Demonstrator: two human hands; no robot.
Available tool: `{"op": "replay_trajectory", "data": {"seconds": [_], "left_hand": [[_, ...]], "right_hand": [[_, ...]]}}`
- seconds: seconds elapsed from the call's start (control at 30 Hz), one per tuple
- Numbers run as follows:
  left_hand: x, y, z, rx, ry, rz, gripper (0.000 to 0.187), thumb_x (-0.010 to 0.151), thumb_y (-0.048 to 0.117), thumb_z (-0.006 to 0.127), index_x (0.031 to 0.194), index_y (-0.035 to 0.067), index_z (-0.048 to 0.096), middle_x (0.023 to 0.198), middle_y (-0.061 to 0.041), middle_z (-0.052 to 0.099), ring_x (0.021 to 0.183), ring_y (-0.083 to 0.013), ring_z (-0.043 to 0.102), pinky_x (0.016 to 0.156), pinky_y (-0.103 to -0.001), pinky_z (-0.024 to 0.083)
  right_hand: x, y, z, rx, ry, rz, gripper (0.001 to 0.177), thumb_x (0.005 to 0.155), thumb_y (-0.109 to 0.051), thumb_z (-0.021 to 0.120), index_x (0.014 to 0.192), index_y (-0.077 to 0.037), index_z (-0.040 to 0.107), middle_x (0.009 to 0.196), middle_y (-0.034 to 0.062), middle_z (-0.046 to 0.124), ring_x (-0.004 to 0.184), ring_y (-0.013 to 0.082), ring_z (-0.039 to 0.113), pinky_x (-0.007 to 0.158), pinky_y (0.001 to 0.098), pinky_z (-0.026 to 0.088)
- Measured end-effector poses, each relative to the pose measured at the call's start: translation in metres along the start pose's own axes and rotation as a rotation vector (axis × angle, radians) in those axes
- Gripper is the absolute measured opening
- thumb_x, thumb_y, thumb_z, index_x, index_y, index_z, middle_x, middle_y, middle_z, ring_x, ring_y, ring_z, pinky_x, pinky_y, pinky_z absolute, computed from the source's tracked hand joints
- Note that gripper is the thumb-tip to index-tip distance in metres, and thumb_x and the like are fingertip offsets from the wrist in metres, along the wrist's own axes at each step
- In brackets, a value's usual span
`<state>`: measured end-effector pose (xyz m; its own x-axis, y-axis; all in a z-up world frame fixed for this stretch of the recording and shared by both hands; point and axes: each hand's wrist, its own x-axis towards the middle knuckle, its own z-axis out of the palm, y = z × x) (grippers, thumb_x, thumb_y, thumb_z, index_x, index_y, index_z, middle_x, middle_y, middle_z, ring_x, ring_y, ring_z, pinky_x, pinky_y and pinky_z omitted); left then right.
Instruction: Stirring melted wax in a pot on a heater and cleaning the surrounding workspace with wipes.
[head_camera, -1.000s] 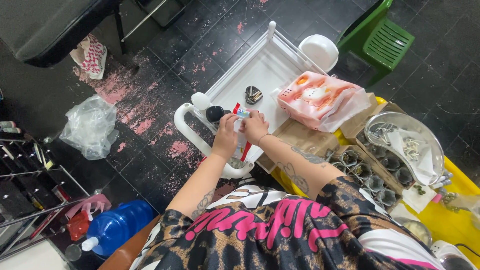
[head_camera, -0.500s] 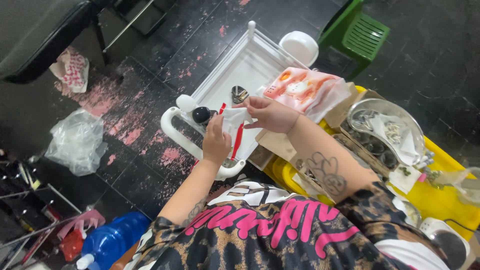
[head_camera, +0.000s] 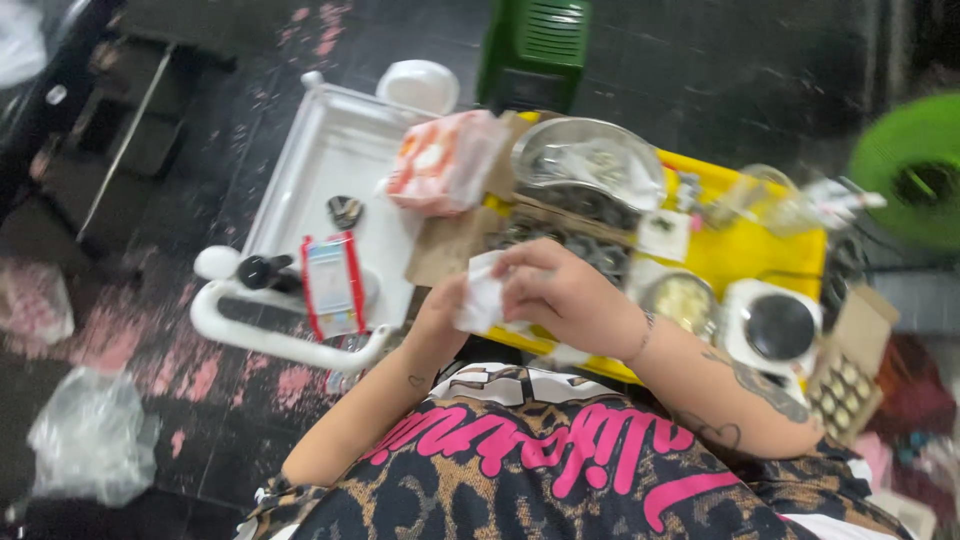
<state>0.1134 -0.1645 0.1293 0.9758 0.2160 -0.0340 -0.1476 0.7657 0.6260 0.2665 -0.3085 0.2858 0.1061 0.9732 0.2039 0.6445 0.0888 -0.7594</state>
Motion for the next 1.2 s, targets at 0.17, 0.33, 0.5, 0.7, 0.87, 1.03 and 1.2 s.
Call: {"op": "replay_trajectory", "data": {"seconds": [0.17, 0.33, 0.5, 0.7, 0.87, 1.03, 1.2], "left_hand": [[0.028, -0.026, 0.097, 0.583, -0.027, -0.101, 0.034, 0.11, 0.026, 0.056, 0.119, -0.003, 0.071, 0.099, -0.006, 0.072, 0.087, -0.0098, 0.063, 0.081, -0.033, 0.051], [0.051, -0.063, 0.184, 1.225, -0.196, 0.379, 0.03, 0.109, 0.02, 0.056, 0.13, 0.002, 0.068, 0.127, -0.015, 0.072, 0.124, -0.0305, 0.069, 0.122, -0.045, 0.043], [0.056, -0.109, 0.258, 1.591, -0.588, 0.572, 0.066, 0.093, 0.035, 0.055, 0.148, -0.001, 0.052, 0.158, -0.024, 0.041, 0.154, -0.0398, 0.019, 0.117, -0.069, -0.004], [0.075, -0.185, 0.239, 1.114, -0.796, 0.072, 0.051, 0.112, 0.045, 0.029, 0.146, 0.017, 0.055, 0.162, -0.009, 0.048, 0.163, -0.0299, 0.013, 0.123, -0.067, -0.016], [0.067, -0.208, 0.26, -0.058, -0.521, -0.528, 0.092, 0.095, 0.077, 0.015, 0.167, 0.02, 0.008, 0.173, -0.008, 0.024, 0.161, -0.0241, 0.018, 0.13, -0.043, 0.009], [0.067, -0.212, 0.266, -0.183, -0.353, -0.426, 0.099, 0.097, 0.079, 0.015, 0.17, 0.014, -0.002, 0.168, -0.012, 0.024, 0.152, -0.0263, 0.03, 0.125, -0.042, 0.024], [0.076, -0.211, 0.266, -0.077, 0.011, -0.302, 0.094, 0.086, 0.08, 0.024, 0.162, 0.034, -0.008, 0.17, -0.009, 0.016, 0.153, -0.0335, 0.03, 0.125, -0.049, 0.024]], "right_hand": [[-0.109, -0.011, -0.036, -0.225, 0.286, 0.071, 0.026, 0.088, -0.018, 0.078, 0.112, -0.015, 0.068, 0.141, 0.0096, 0.061, 0.138, 0.0322, 0.052, 0.115, 0.0425, 0.043], [-0.194, -0.01, -0.033, 0.577, 0.536, 0.266, 0.064, 0.106, -0.036, 0.062, 0.159, -0.01, 0.036, 0.168, 0.0098, 0.035, 0.158, 0.0252, 0.028, 0.127, 0.0408, 0.02], [-0.241, 0.0, -0.023, 1.222, 1.011, 0.496, 0.057, 0.106, -0.039, 0.049, 0.154, -0.009, 0.041, 0.146, 0.0097, 0.053, 0.13, 0.0227, 0.052, 0.109, 0.0429, 0.04], [-0.311, 0.055, -0.041, 1.181, 1.623, 0.362, 0.053, 0.11, -0.039, 0.037, 0.148, -0.002, 0.043, 0.143, 0.0129, 0.056, 0.13, 0.0285, 0.057, 0.109, 0.0462, 0.047], [-0.299, 0.032, -0.043, 0.091, 1.313, 0.247, 0.05, 0.116, -0.037, 0.041, 0.153, -0.005, 0.046, 0.161, 0.0131, 0.047, 0.153, 0.0332, 0.04, 0.129, 0.0468, 0.03], [-0.286, 0.032, -0.039, -0.362, 0.905, 0.415, 0.048, 0.113, -0.036, 0.04, 0.147, -0.007, 0.058, 0.163, 0.0139, 0.044, 0.157, 0.0355, 0.036, 0.131, 0.0478, 0.02], [-0.274, 0.028, -0.016, -0.197, 0.779, 0.329, 0.051, 0.115, -0.036, 0.037, 0.149, -0.003, 0.054, 0.159, 0.0124, 0.051, 0.157, 0.0342, 0.037, 0.132, 0.0462, 0.02]]}}
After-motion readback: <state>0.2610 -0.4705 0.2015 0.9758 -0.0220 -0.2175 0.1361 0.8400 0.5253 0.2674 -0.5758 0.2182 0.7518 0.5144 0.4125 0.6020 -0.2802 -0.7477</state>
